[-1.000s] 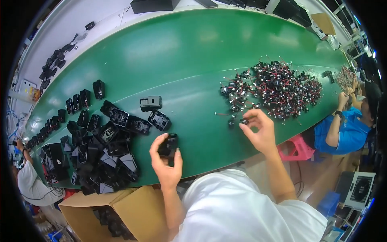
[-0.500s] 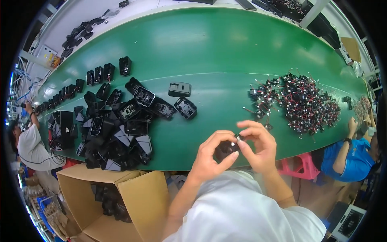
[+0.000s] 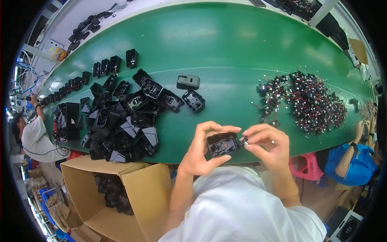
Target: The person assembles electronic components by hand, inserting small parts into plastic housings at a factory workbench.
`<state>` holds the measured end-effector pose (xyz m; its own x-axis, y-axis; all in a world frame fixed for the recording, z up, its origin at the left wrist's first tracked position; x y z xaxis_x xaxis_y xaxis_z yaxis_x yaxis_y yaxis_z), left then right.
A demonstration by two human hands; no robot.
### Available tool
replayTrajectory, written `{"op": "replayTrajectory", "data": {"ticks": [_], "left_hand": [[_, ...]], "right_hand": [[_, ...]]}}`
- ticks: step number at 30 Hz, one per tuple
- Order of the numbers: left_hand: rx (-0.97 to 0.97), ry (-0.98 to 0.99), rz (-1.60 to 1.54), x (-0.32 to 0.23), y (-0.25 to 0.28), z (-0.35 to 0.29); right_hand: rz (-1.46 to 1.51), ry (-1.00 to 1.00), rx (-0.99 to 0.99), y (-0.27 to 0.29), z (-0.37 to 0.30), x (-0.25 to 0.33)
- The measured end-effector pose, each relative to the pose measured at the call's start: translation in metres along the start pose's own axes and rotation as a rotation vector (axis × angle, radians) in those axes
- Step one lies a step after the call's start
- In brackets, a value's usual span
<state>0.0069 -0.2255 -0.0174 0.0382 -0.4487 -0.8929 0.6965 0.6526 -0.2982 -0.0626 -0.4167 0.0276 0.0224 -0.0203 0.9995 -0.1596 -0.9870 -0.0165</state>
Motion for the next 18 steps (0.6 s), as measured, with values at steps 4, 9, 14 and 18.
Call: {"op": "replayTrajectory", "data": {"ticks": [4, 9, 14, 18], "left_hand": [[0.079, 0.107, -0.195, -0.004, 0.007, -0.004], [0.139, 0.244, -0.23, -0.007, 0.024, -0.01], [-0.01, 0.165, -0.197, -0.001, 0.024, -0.01], [-0.054, -0.204, 0.064, -0.013, 0.007, -0.003]], "right_hand": [[-0.249, 0.148, 0.152, -0.003, 0.005, 0.013], [-0.34, 0.206, 0.22, -0.015, 0.014, 0.029], [-0.461, 0.417, 0.298, -0.022, 0.02, 0.034], [-0.49, 0.446, 0.023, -0.022, 0.012, 0.03]]}}
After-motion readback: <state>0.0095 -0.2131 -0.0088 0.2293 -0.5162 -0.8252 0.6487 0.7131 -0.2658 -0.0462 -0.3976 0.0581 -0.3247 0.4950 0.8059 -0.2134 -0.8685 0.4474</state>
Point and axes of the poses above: each hand's wrist, its own z-axis towards the middle knuckle, its own y-axis out of the back of the hand, x = y × z, the point moved 2 cm from there along z, towards the middle knuckle, and after that the axes turned 5 degrees about -y, right-handed, at the moved point
